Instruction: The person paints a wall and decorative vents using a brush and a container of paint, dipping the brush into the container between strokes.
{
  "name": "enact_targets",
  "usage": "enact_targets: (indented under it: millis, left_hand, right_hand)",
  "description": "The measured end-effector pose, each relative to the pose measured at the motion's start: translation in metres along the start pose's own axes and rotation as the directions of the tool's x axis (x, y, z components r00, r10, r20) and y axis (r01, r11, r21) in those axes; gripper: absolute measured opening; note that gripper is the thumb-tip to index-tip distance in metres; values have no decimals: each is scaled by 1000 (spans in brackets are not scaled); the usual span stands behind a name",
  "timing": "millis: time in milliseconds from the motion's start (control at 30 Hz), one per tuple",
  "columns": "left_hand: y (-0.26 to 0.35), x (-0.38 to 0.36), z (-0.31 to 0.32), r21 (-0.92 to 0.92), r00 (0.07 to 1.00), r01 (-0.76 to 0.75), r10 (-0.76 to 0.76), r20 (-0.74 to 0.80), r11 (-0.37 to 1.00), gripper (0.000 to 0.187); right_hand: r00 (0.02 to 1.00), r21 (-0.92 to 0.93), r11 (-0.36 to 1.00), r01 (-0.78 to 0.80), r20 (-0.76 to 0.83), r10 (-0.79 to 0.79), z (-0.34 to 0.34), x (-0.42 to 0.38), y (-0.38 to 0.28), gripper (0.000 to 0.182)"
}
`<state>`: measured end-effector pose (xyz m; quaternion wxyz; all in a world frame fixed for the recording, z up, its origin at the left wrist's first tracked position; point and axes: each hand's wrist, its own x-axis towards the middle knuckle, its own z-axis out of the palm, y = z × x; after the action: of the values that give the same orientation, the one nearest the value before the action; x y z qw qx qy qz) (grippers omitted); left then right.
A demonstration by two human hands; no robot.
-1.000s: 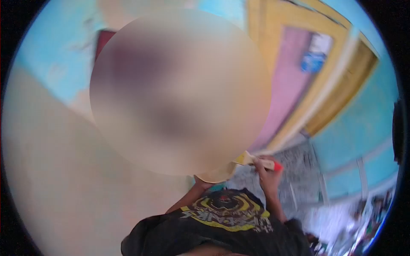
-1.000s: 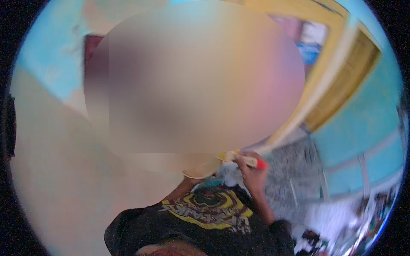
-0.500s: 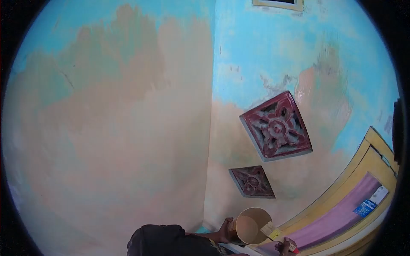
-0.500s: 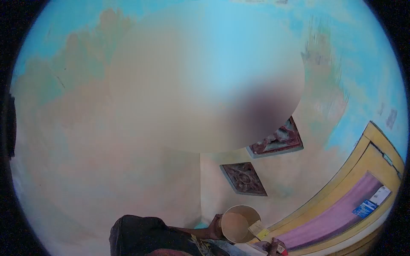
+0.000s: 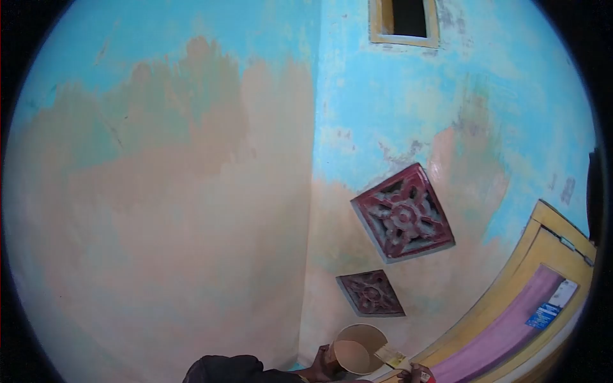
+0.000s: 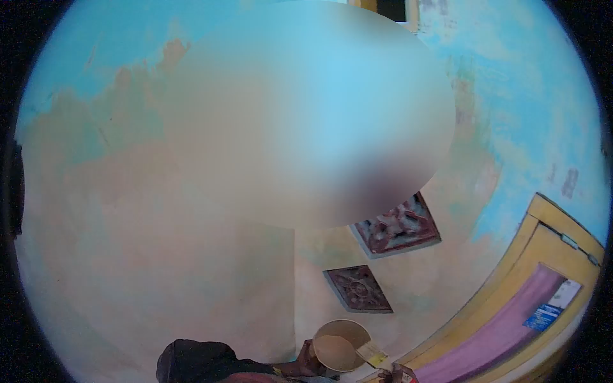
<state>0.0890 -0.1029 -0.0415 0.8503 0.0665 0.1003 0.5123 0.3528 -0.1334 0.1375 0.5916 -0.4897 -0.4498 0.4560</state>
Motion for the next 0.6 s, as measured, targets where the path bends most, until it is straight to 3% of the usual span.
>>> enact_targets:
  millis: [333, 433, 467, 500, 567, 600]
  left_hand:
    - [1, -3, 6, 22, 999, 47, -47, -23, 999, 93]
    - [1, -1, 17, 69, 998, 44, -41, -47, 997, 93]
    - [1, 0, 24, 99, 998, 39, -34, -61, 994, 93]
    - [3, 2, 31, 125, 996, 37, -27, -82, 991, 92]
    - [3, 4, 19, -208, 977, 99, -56, 205, 973, 91]
    - [4, 7, 16, -367, 942, 175, -47, 332, 914, 90]
  right_hand:
    - [995, 103, 994, -23, -92, 33, 20, -27, -20, 16]
    - [981, -2, 996, 88, -175, -87, 25, -27, -5, 16]
    - [960, -21, 983, 184, -209, -184, 33, -30, -13, 24]
    - [971, 37, 993, 112, -217, -101, 34, -31, -17, 23]
    - [963, 156, 987, -29, -260, 69, 31, -32, -11, 22]
    - [970, 99, 995, -2, -242, 26, 28, -32, -10, 21]
